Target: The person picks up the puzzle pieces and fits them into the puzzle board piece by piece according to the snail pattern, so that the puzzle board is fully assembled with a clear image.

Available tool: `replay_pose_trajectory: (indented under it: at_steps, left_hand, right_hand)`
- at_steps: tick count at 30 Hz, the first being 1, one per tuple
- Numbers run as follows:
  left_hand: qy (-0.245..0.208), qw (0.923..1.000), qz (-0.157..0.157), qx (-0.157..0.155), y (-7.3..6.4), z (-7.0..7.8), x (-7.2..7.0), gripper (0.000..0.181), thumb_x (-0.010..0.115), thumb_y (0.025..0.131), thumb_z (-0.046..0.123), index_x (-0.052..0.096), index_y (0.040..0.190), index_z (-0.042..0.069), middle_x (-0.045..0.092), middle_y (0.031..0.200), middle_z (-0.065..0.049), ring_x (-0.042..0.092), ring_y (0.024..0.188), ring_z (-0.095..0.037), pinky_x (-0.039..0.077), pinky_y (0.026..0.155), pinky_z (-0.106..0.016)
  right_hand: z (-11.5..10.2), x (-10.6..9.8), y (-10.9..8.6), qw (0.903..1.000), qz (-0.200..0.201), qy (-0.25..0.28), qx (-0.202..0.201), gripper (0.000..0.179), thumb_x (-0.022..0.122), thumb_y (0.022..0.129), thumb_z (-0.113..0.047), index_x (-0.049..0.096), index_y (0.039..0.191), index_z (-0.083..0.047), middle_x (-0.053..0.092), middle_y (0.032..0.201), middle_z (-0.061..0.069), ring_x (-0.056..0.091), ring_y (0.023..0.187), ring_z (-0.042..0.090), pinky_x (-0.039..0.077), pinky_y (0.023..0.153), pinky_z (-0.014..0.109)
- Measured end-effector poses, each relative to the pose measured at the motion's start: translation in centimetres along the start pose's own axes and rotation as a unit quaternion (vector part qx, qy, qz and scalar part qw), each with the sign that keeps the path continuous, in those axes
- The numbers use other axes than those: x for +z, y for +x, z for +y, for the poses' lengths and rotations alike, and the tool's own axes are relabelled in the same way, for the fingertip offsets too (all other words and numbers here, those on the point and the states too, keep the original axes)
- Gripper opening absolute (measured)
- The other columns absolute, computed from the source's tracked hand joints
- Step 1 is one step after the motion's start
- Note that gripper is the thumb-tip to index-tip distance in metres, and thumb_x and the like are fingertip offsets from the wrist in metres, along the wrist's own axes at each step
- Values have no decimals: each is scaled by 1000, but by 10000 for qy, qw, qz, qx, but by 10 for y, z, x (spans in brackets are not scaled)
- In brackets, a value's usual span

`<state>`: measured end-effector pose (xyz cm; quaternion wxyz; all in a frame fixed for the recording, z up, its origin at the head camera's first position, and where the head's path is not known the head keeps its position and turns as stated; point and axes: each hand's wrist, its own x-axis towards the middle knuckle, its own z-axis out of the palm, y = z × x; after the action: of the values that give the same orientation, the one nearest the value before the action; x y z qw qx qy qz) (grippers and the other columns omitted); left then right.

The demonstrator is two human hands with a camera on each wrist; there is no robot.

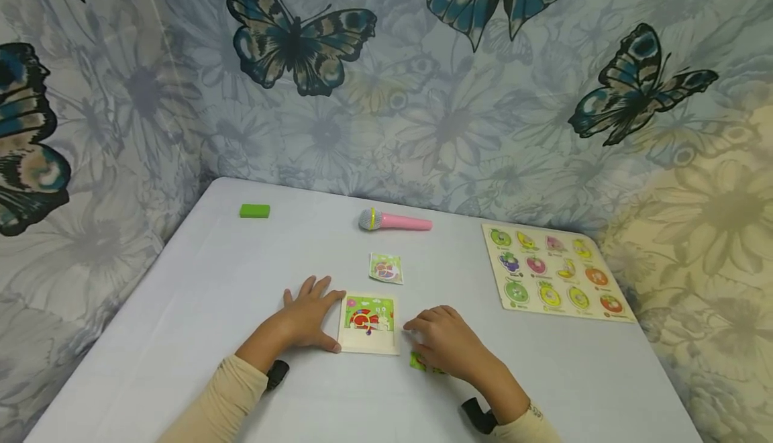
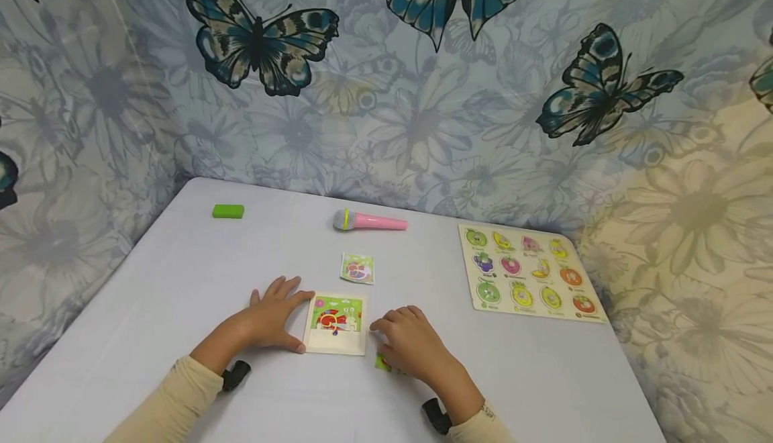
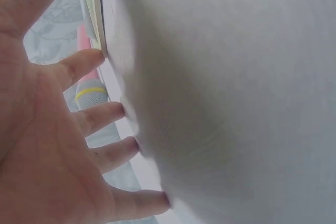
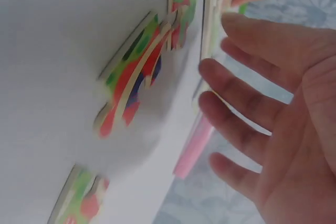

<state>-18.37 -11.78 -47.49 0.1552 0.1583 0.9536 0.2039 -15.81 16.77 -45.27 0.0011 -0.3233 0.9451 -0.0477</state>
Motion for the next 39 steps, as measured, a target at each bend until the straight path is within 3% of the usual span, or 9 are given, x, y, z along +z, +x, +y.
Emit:
replay_pose_trajectory:
  at_steps: [9,28,33,39]
  left_hand:
    - [53,9999,-108,11,2,-1,-1,99,89,61,46,44,145,18,22,158,-20,10,145,-47,13,101,-80]
    - [32,9999,-127,-23,3,-1,-4,98,89,61,48,45,145,20,22,158,-18,10,146,-46,12,101,-80]
    - [34,9999,-136,-39,4,-2,-3,98,89,61,47,45,144,21,22,158,-18,10,146,-45,12,102,-79]
    - [95,9998,-144,-48,4,-3,-1,98,88,62,49,45,145,21,22,159,-17,10,146,-45,13,102,-79]
  right_hand:
    - [2,1,-22,9993,-311,155,144,28,83,74,-28,73,100,-20,69,101,-5,60,98,17,43,98,47]
    - [-5,5,-19,9985,-433,112,321,23,80,77,-14,74,99,-18,68,95,-5,60,95,17,44,98,45]
    - [-14,-1,-8,9993,-360,61,75,24,81,77,-13,74,100,-16,69,95,-4,60,95,16,44,97,43]
    - [-34,0,19,9982,-170,-196,-532,24,79,80,-17,74,103,-17,69,97,-4,61,95,15,45,97,40]
